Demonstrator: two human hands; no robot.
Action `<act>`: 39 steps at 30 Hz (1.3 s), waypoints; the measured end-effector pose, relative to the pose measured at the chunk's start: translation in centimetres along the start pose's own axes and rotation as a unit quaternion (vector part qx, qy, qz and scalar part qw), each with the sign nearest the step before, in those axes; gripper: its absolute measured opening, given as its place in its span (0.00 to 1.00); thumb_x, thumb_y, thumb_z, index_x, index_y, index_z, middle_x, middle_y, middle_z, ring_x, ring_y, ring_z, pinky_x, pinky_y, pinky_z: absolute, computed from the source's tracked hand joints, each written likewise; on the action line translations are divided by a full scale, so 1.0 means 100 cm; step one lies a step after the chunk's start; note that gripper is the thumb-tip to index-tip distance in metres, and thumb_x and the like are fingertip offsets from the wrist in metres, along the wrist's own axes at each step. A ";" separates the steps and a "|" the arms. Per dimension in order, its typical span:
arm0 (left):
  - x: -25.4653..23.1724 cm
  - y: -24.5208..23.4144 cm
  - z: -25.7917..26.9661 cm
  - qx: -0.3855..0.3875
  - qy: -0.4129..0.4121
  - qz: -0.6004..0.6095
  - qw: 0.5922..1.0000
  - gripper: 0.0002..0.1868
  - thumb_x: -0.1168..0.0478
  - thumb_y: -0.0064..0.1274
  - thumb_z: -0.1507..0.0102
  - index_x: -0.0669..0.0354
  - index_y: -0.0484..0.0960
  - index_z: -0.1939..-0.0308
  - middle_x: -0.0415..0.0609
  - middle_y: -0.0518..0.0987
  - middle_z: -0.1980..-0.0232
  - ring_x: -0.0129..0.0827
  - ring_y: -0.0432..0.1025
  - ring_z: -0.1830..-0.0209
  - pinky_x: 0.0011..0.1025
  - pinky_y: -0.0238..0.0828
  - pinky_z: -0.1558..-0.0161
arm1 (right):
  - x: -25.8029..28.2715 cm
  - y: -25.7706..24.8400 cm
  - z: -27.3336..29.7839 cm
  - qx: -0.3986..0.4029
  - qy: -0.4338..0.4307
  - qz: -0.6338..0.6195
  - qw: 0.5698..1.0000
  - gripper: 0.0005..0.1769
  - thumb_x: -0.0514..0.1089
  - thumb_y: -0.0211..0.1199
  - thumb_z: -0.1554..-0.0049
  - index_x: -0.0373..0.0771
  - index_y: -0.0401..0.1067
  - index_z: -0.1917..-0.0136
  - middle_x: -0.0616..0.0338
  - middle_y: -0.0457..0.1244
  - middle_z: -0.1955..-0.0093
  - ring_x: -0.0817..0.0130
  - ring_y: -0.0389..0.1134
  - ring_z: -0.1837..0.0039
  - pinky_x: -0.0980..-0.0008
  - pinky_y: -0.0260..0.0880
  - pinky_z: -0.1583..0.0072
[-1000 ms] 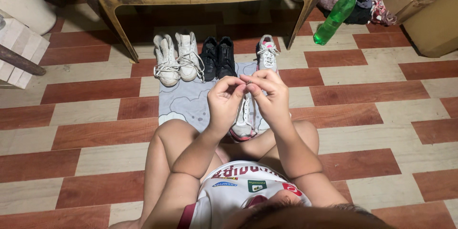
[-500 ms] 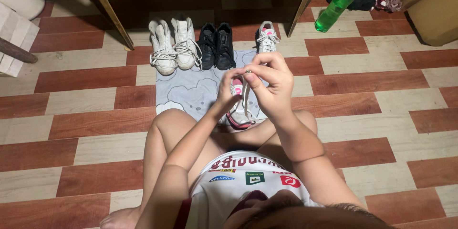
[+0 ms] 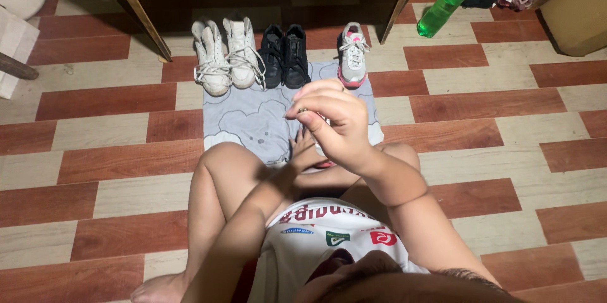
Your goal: The person sits on the floor and repeatedly removes and re-laces the laces of a single white sneaker with pink accents. They pull the laces out, thread them back through the eyelets, and tie them, repeating this cycle multiple times on the same shoe.
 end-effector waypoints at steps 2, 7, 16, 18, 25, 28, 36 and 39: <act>0.012 0.000 0.000 -0.002 0.009 -0.028 1.000 0.72 0.30 0.69 0.56 0.36 0.38 0.18 0.47 0.38 0.16 0.61 0.36 0.16 0.76 0.37 0.32 | 0.013 -0.005 -0.006 0.007 -0.018 -0.009 1.000 0.09 0.41 0.62 0.36 0.33 0.78 0.53 0.55 0.70 0.54 0.62 0.70 0.40 0.65 0.71 0.37; 0.043 0.026 -0.018 -0.050 0.068 -0.055 0.995 0.67 0.33 0.74 0.64 0.36 0.59 0.24 0.44 0.43 0.15 0.59 0.42 0.17 0.74 0.40 0.30 | 0.038 -0.044 -0.011 -0.044 -0.007 -0.109 0.993 0.16 0.46 0.60 0.30 0.30 0.75 0.54 0.53 0.69 0.55 0.64 0.68 0.41 0.69 0.71 0.40; 0.078 0.048 -0.034 -0.049 0.053 0.014 0.997 0.62 0.37 0.76 0.65 0.36 0.66 0.28 0.41 0.44 0.15 0.53 0.41 0.17 0.66 0.40 0.27 | -0.007 -0.121 0.017 -0.231 -0.049 -0.173 0.956 0.17 0.45 0.64 0.31 0.27 0.71 0.53 0.44 0.66 0.57 0.64 0.68 0.53 0.73 0.66 0.50; 0.076 0.046 -0.034 -0.036 0.058 0.002 0.998 0.61 0.38 0.76 0.64 0.35 0.66 0.28 0.41 0.44 0.15 0.53 0.40 0.16 0.64 0.41 0.27 | -0.015 -0.145 0.026 -0.255 -0.060 -0.164 0.951 0.16 0.45 0.64 0.33 0.26 0.71 0.52 0.41 0.67 0.56 0.64 0.67 0.55 0.75 0.64 0.52; 0.072 0.046 -0.032 -0.031 0.068 -0.025 0.997 0.63 0.36 0.76 0.65 0.34 0.64 0.27 0.41 0.44 0.16 0.55 0.38 0.17 0.65 0.40 0.27 | 0.011 -0.115 0.020 -0.245 -0.020 -0.165 0.955 0.18 0.47 0.65 0.33 0.29 0.73 0.56 0.46 0.66 0.59 0.66 0.68 0.54 0.75 0.66 0.53; 0.074 0.050 -0.031 -0.044 0.083 -0.039 0.995 0.64 0.36 0.76 0.65 0.36 0.64 0.27 0.43 0.44 0.15 0.57 0.40 0.17 0.69 0.42 0.29 | 0.038 -0.082 0.001 -0.107 0.007 -0.099 0.989 0.18 0.49 0.63 0.34 0.34 0.74 0.59 0.56 0.68 0.60 0.64 0.69 0.46 0.69 0.72 0.44; 0.081 0.057 -0.037 -0.056 0.087 -0.032 0.994 0.63 0.36 0.75 0.64 0.38 0.64 0.27 0.43 0.43 0.15 0.58 0.42 0.18 0.70 0.42 0.30 | 0.046 -0.086 -0.016 -0.128 0.013 -0.050 0.990 0.17 0.47 0.64 0.31 0.31 0.76 0.55 0.56 0.70 0.57 0.65 0.68 0.41 0.70 0.72 0.40; 0.080 0.056 -0.039 -0.059 0.081 -0.028 0.995 0.63 0.36 0.75 0.64 0.38 0.64 0.27 0.43 0.43 0.15 0.57 0.42 0.18 0.70 0.40 0.29 | 0.043 -0.088 -0.014 -0.128 0.011 -0.044 0.991 0.16 0.47 0.64 0.31 0.31 0.76 0.54 0.56 0.70 0.57 0.65 0.68 0.41 0.70 0.72 0.39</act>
Point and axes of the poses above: each hand's wrist, its own z-axis away from the middle knuckle, its own y-axis out of the palm, x = y × z, the point moved 7 cm from there along -z, towards the middle knuckle
